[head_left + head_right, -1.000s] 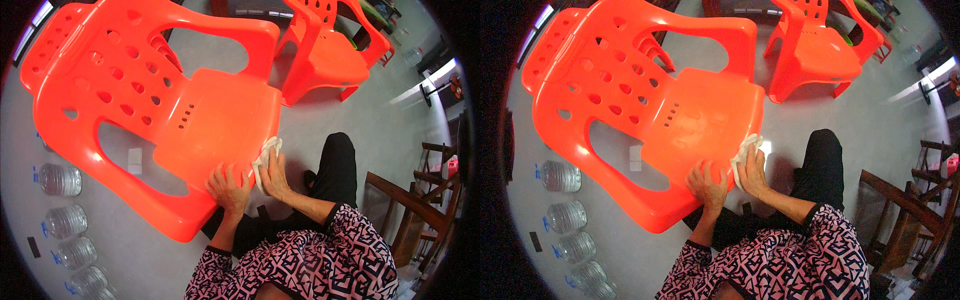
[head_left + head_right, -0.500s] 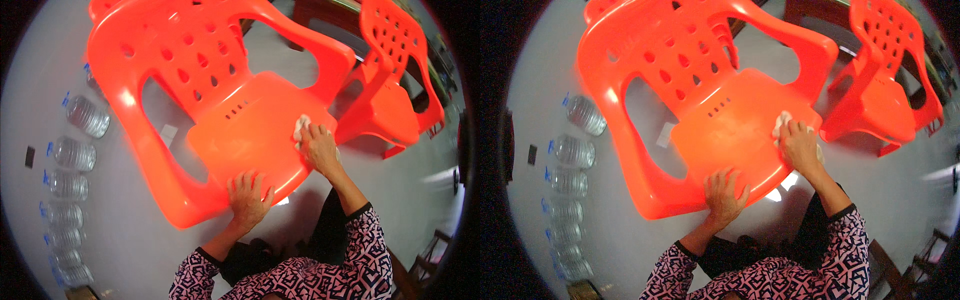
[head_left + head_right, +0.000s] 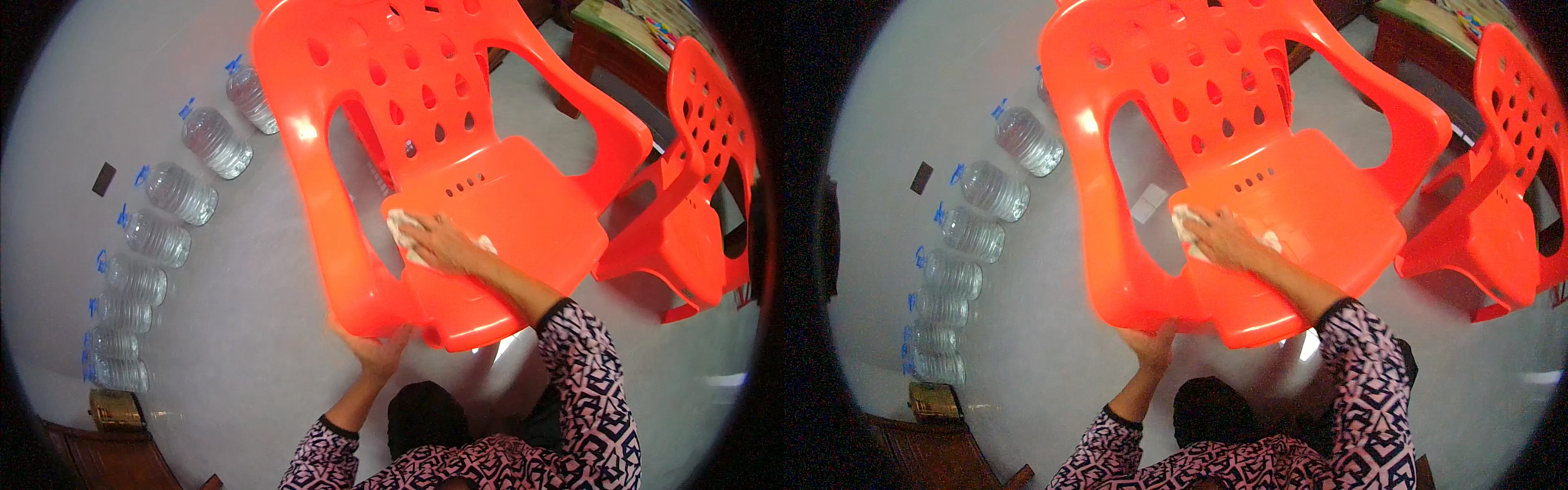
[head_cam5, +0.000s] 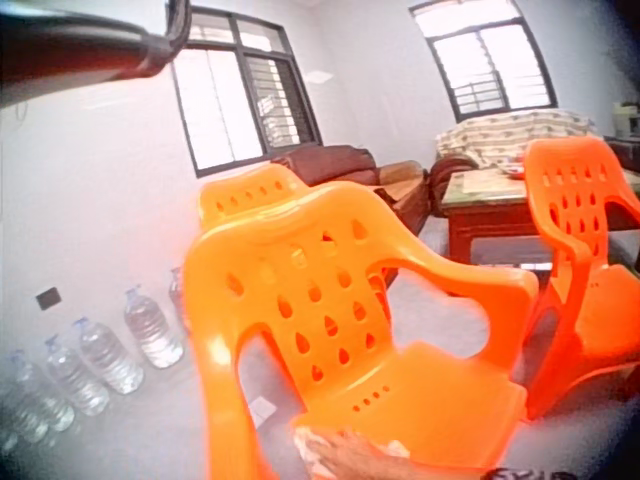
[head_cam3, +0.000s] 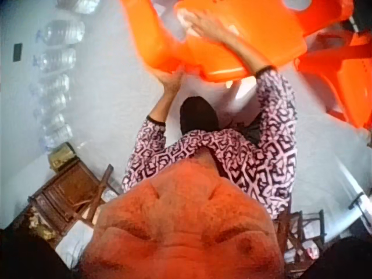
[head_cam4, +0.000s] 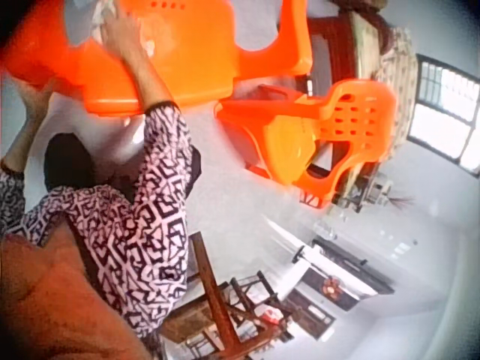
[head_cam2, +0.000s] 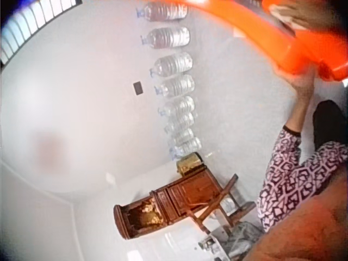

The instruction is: The person wipes the surfaces of orange plastic chairs using a white cloth. They handle the chairs one at a time, lifting and rotating them to clean the seat, backrest, and legs. The person sits on the floor during the task, with stacks of water bottles visible in the background.

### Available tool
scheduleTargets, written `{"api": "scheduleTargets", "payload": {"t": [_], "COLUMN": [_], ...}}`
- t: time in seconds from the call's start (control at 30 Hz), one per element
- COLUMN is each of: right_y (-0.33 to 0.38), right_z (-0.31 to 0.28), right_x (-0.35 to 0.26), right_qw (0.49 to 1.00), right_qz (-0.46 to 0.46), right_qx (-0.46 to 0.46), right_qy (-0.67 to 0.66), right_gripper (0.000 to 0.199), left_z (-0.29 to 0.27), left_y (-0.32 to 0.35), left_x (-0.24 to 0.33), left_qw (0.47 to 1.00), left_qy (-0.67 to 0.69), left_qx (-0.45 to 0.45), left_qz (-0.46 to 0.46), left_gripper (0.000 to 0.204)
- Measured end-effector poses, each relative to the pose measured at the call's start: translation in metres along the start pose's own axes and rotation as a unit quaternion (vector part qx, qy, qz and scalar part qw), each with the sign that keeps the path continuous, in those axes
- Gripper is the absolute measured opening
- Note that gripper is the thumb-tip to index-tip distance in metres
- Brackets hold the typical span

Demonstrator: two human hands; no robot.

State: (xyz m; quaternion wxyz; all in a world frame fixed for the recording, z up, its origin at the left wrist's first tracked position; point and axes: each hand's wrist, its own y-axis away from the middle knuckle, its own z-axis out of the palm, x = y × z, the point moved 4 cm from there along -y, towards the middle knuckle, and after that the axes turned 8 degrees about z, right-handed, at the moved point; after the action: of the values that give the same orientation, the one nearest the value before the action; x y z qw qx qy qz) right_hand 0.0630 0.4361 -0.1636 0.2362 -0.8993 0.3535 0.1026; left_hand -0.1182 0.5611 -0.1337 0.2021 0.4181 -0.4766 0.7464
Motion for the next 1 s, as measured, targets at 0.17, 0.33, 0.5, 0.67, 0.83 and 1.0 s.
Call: {"api": "scheduleTargets", "payload": {"t": [0.17, 0.33, 0.5, 0.67, 0.83, 1.0], "right_y": [-0.047, -0.006, 0.054, 0.117, 0.116, 0.044], "right_z": [0.013, -0.01, -0.042, -0.079, -0.121, -0.172], "right_x": [0.018, -0.013, -0.057, -0.073, -0.058, -0.136], "right_qw": [0.997, 0.999, 0.995, 0.994, 0.982, 0.96], "right_qz": [0.033, -0.024, -0.055, -0.043, 0.02, -0.122], "right_qx": [0.062, -0.037, -0.077, -0.088, 0.009, 0.163], "right_qy": [0.013, 0.018, -0.004, 0.054, -0.189, -0.194], "right_gripper": [0.038, 0.036, 0.036, 0.037, 0.037, 0.031], "left_z": [0.016, 0.012, 0.011, 0.015, 0.025, 0.035], "left_y": [-0.002, -0.008, -0.009, -0.016, -0.051, -0.064], "left_x": [-0.012, -0.014, -0.022, -0.012, 0.027, 0.035], "left_qw": [0.987, 0.983, 0.98, 0.985, 0.971, 0.966], "left_qy": [0.028, 0.033, 0.107, 0.062, 0.223, 0.204], "left_qx": [-0.124, -0.151, -0.136, -0.145, -0.079, -0.075], "left_qz": [-0.101, -0.1, -0.099, -0.073, -0.044, -0.137], "left_gripper": [0.054, 0.059, 0.052, 0.054, 0.067, 0.063]}}
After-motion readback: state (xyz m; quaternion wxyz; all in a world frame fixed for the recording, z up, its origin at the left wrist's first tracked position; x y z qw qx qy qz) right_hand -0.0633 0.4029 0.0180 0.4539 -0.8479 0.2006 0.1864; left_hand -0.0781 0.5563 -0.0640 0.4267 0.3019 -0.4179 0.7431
